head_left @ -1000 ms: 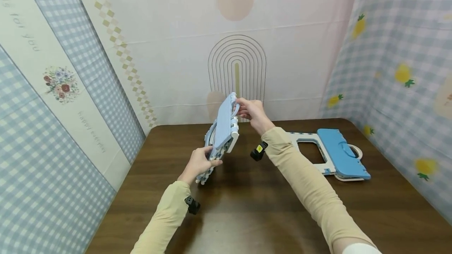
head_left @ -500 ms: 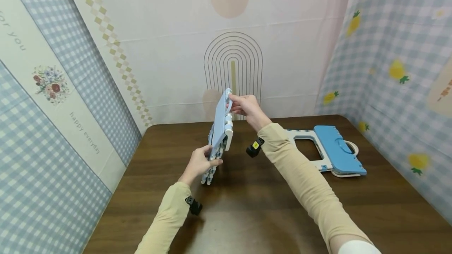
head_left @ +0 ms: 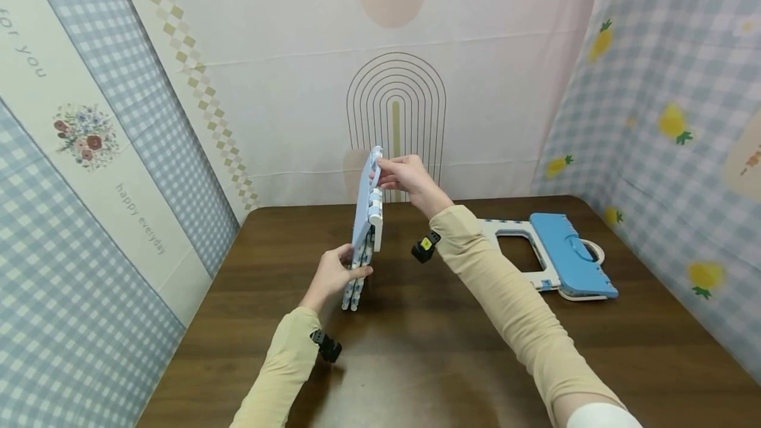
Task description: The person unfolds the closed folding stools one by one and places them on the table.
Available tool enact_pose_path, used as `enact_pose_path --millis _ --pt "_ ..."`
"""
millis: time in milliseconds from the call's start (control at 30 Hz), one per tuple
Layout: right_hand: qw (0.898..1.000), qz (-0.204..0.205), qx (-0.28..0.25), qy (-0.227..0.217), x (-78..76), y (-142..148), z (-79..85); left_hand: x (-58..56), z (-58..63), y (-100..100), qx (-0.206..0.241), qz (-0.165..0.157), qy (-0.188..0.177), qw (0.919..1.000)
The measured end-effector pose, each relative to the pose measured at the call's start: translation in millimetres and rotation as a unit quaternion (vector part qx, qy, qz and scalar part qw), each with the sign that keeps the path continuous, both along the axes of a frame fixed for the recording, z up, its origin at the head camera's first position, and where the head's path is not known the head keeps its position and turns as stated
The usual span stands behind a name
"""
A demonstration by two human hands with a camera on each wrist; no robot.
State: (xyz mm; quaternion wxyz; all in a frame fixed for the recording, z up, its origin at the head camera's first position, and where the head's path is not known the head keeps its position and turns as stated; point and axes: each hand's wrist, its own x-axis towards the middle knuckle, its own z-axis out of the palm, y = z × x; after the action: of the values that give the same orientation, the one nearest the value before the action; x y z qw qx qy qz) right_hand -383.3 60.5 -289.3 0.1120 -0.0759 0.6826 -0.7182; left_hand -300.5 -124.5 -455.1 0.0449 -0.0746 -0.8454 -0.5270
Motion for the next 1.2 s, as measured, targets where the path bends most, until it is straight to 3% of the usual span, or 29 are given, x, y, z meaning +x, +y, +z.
enact_pose_path --millis 267,467,700,1033,1200 --pt "1.0 0.004 -0.004 0.012 -1.6 -11 -15.6 5.4 -15.6 -3 0.051 0.003 -0.008 0.9987" --pt "1.0 0.003 0.004 0.029 -0.7 -25 -13.1 6.2 -21.5 -11 0.079 0.021 0.009 0.9966" --pt "1.0 -0.002 0.002 0.015 -1.5 -39 -9.5 6.4 -27.0 -15 0.086 0.042 0.029 0.995" --pt "1.0 0.009 0.006 0.023 -5.9 -54 -2.2 3.0 -24.4 -14 0.111 0.05 0.032 0.992" --pt "0.999 0.022 0.014 0.027 -10.7 -58 -2.0 12.1 -7.5 -10 0.112 0.05 0.033 0.9919"
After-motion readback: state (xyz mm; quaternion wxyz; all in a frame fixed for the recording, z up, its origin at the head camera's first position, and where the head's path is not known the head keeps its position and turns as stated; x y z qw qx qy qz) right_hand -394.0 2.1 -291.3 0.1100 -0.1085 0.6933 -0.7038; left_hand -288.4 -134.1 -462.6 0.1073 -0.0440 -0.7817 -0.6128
